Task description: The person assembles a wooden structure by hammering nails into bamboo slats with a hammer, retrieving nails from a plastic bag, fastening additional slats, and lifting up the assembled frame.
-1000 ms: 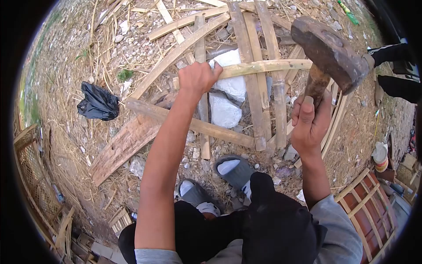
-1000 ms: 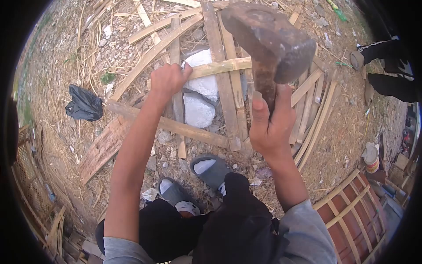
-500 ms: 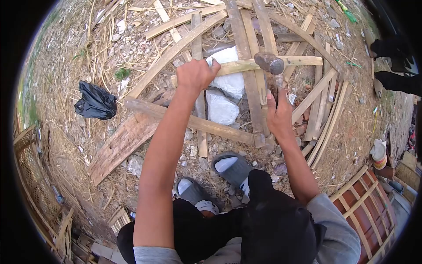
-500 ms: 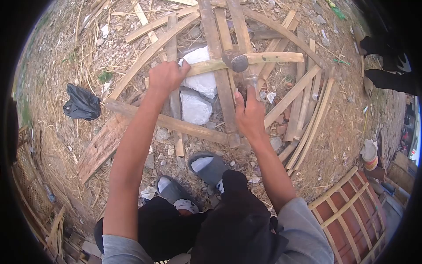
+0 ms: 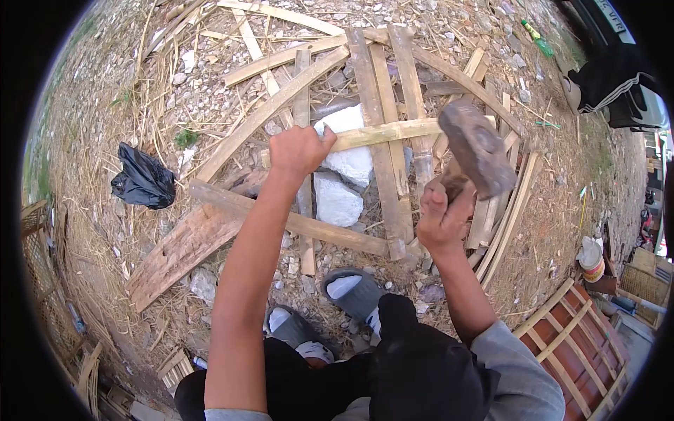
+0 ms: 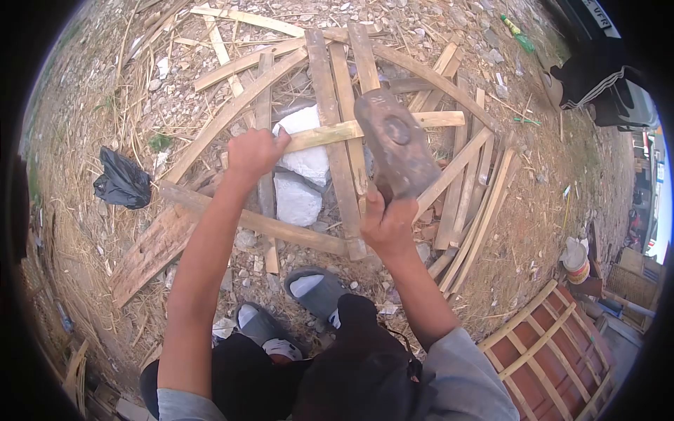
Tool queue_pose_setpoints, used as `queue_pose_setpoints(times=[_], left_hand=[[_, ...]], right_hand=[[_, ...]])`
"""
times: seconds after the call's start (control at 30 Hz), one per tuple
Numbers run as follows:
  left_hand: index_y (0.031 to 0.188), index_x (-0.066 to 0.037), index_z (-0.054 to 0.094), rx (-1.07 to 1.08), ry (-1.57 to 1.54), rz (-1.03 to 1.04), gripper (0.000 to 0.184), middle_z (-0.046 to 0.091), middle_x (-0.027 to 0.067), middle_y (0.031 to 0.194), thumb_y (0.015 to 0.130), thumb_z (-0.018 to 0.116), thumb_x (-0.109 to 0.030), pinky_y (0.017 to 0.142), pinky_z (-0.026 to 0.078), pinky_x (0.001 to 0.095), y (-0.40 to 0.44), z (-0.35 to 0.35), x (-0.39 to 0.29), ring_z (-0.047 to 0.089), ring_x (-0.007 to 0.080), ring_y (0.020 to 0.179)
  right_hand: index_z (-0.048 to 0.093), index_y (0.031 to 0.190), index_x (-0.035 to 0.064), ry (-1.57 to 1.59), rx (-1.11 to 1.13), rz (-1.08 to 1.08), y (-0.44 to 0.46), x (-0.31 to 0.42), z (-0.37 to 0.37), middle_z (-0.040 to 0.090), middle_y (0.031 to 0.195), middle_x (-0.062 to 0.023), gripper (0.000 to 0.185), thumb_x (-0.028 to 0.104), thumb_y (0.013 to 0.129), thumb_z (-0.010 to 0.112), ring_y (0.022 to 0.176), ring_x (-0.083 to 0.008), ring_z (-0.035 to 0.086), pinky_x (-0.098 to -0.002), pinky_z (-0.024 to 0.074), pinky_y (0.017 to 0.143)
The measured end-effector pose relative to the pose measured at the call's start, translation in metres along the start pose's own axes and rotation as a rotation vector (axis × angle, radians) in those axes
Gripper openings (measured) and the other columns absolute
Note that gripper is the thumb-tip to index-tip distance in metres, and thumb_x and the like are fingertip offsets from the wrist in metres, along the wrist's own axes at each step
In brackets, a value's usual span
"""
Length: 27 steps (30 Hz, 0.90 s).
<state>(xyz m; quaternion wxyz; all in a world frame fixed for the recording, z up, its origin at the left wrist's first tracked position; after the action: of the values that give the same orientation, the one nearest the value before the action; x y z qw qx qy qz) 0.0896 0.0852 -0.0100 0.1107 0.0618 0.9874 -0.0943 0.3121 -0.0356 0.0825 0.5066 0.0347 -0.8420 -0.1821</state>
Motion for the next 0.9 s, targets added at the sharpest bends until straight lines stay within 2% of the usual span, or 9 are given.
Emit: queue_pose_setpoints(times=[0.1,0.2,0.33,0.43,0.5,0.6,0.67,0.77,0.9], left_hand=[[0.073,-0.004,0.075,-0.009,-0.002,-0.007,0.059,0.069,0.0201,0.069,0.091,0.047,-0.053,0.06,0.055,0.0465,0.0,-0.004,-0.004,0.07,0.0348,0.064],[0.069,-0.002,0.072,-0.058,-0.022,0.002,0.059,0.067,0.022,0.066,0.092,0.048,-0.05,0.059,0.055,0.0486,-0.002,-0.003,-0.004,0.069,0.0378,0.063],[0.069,-0.002,0.072,-0.053,-0.039,0.016,0.059,0.067,0.0218,0.065,0.092,0.048,-0.05,0.059,0.055,0.0485,-0.001,-0.002,-0.002,0.069,0.0376,0.063],[0.07,-0.002,0.073,-0.015,-0.045,0.008,0.059,0.068,0.0207,0.067,0.092,0.047,-0.051,0.06,0.055,0.0479,-0.001,0.0,-0.003,0.069,0.0363,0.064],[0.073,-0.004,0.075,0.031,-0.039,-0.023,0.06,0.071,0.0191,0.072,0.092,0.046,-0.053,0.062,0.054,0.0467,0.0,-0.003,-0.003,0.071,0.0336,0.067],[0.074,-0.005,0.075,0.033,-0.033,-0.016,0.059,0.071,0.0188,0.075,0.092,0.045,-0.052,0.063,0.054,0.0463,-0.002,-0.004,-0.001,0.071,0.0334,0.069],[0.073,-0.004,0.074,-0.03,-0.034,0.019,0.059,0.07,0.0197,0.073,0.093,0.046,-0.052,0.061,0.055,0.0468,-0.001,-0.001,0.0,0.07,0.0341,0.066],[0.07,-0.002,0.072,-0.088,-0.045,0.053,0.059,0.067,0.0215,0.066,0.093,0.047,-0.051,0.056,0.055,0.0477,0.0,0.003,0.002,0.068,0.0357,0.059],[0.074,-0.005,0.074,0.014,-0.042,0.001,0.057,0.07,0.0197,0.074,0.092,0.046,-0.051,0.061,0.055,0.046,0.002,-0.003,-0.002,0.07,0.0338,0.066]], right_hand=[[0.046,0.122,-0.0035,-0.556,0.432,0.305,-0.015,-0.051,0.015,0.063,0.075,-0.0285,0.033,0.02,0.1,0.053,0.071,-0.0461,0.066,-0.05,0.0486,0.06],[0.048,0.114,-0.003,-0.371,0.319,0.401,-0.007,-0.038,0.009,0.06,0.072,-0.0335,0.027,0.019,0.099,0.053,0.074,-0.0545,0.06,-0.0561,0.0453,0.059],[0.048,0.117,-0.0046,-0.386,0.195,0.265,0.005,-0.018,-0.006,0.061,0.073,-0.0311,0.034,0.025,0.101,0.052,0.068,-0.0511,0.062,-0.0536,0.0446,0.058],[0.048,0.122,-0.0028,-0.351,0.127,0.274,0.021,0.027,-0.031,0.057,0.072,-0.0101,0.04,0.033,0.105,0.047,0.056,-0.0191,0.056,-0.0336,0.0418,0.051],[0.045,0.118,0.0001,-0.049,-0.007,0.245,0.02,0.044,-0.039,0.048,0.07,-0.0024,0.04,0.038,0.105,0.047,0.056,-0.0083,0.046,-0.0252,0.0389,0.048],[0.047,0.114,-0.0037,0.264,-0.046,0.032,0.01,0.029,-0.026,0.05,0.068,-0.0023,0.04,0.035,0.103,0.051,0.054,-0.0091,0.046,-0.0237,0.0383,0.048],[0.048,0.108,0.0023,0.322,-0.031,0.094,-0.021,-0.037,-0.024,0.046,0.067,-0.0031,0.032,0.03,0.099,0.062,0.052,-0.0129,0.046,-0.0257,0.0401,0.047],[0.059,0.106,0.0017,-0.478,0.249,0.003,-0.022,-0.054,-0.028,0.065,0.081,-0.0069,0.027,0.021,0.091,0.07,0.063,-0.0237,0.064,-0.0315,0.0499,0.053],[0.062,0.105,0.0103,-0.789,0.576,-0.404,0.021,-0.081,-0.041,0.061,0.084,-0.0048,0.034,0.031,0.081,0.076,0.074,-0.0213,0.065,-0.033,0.0523,0.055]])
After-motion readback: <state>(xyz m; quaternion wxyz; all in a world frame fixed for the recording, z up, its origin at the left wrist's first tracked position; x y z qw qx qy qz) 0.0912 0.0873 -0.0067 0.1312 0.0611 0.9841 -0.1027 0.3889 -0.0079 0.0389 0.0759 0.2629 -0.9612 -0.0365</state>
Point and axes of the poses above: each hand's wrist, its own y-axis towards the middle knuckle, its own z-axis out of the palm, x = y × z, the point moved 2 cm from there along y, towards the middle knuckle
